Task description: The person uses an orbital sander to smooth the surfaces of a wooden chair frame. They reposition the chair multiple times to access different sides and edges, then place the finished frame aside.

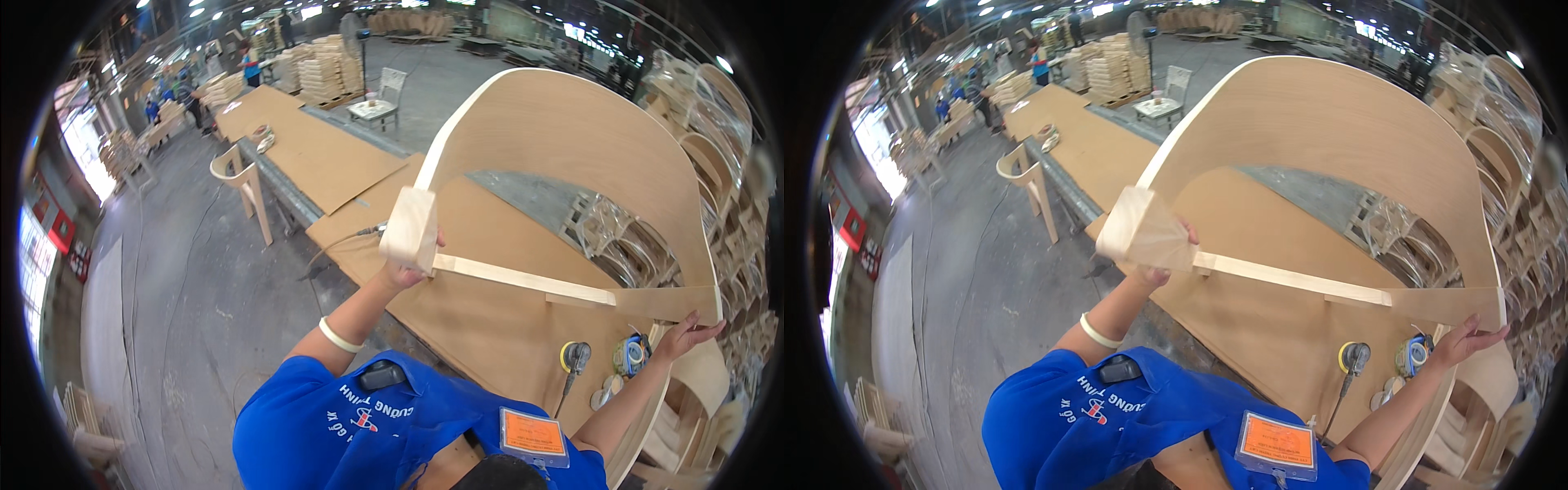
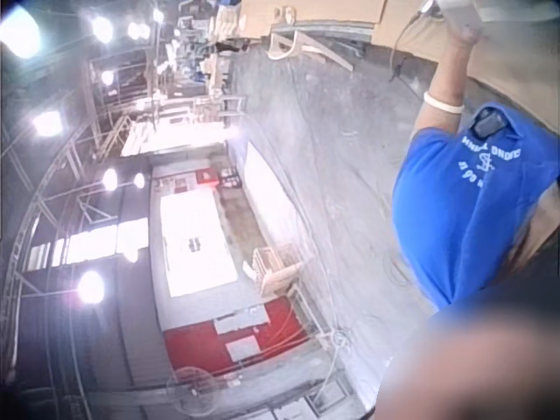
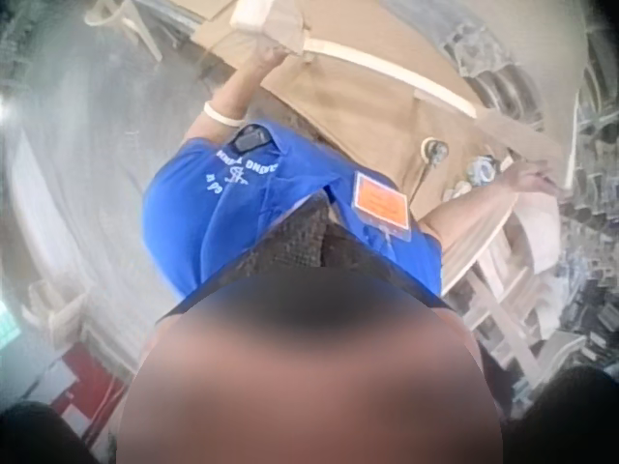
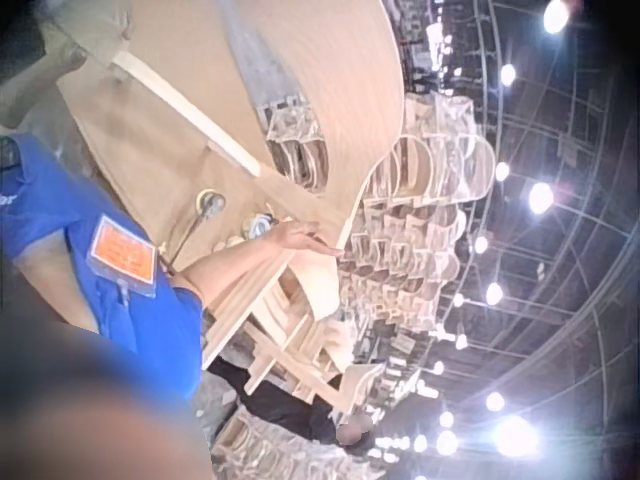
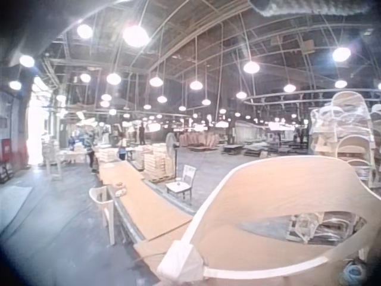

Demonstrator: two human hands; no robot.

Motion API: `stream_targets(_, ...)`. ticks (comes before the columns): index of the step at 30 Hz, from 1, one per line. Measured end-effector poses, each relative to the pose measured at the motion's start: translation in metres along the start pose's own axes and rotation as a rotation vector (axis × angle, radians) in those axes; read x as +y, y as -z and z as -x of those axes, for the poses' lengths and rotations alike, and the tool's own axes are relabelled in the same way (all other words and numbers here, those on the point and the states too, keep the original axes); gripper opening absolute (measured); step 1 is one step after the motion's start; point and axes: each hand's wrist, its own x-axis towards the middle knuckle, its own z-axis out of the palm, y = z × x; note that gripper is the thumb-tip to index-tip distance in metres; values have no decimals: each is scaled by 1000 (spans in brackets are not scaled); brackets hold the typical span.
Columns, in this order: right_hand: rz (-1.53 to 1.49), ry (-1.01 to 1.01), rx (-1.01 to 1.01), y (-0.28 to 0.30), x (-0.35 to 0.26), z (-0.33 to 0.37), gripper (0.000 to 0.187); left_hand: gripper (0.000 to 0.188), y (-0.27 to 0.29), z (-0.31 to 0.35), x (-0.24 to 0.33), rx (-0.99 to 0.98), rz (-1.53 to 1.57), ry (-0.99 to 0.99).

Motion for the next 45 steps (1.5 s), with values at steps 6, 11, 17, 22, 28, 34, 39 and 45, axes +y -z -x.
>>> stream_targets(6,-239,-27,-142,0,39,54,61,72,1,-5,12,124,-278,99)
stream_targets(11,-302,-117,-333,-27,62,85,59,71,-14,-2,18,255,-361,-32)
stream_targets(17,-766,-376,-422,-37,32,61,46,76,29,-15,7,222,-355,1)
stream_targets(22,-520,-273,-428,-42,-5,58,45,81,10,-54,21,694,-828,-256)
stream_targets(28,-528,-326,-358,-31,-33,65,42,59,-125,-143,60,317,-1110,-747)
stream_targets(34,-460,-224,-370,-18,-40,74,49,56,-194,-305,7,171,-1336,-612)
stream_targets(39,-407,-243,-627,17,-17,94,67,71,-192,-314,-12,75,-1454,-465)
stream_targets(45,463,-787,-1486,46,102,180,100,74,-197,-303,8,7,-1444,-366)
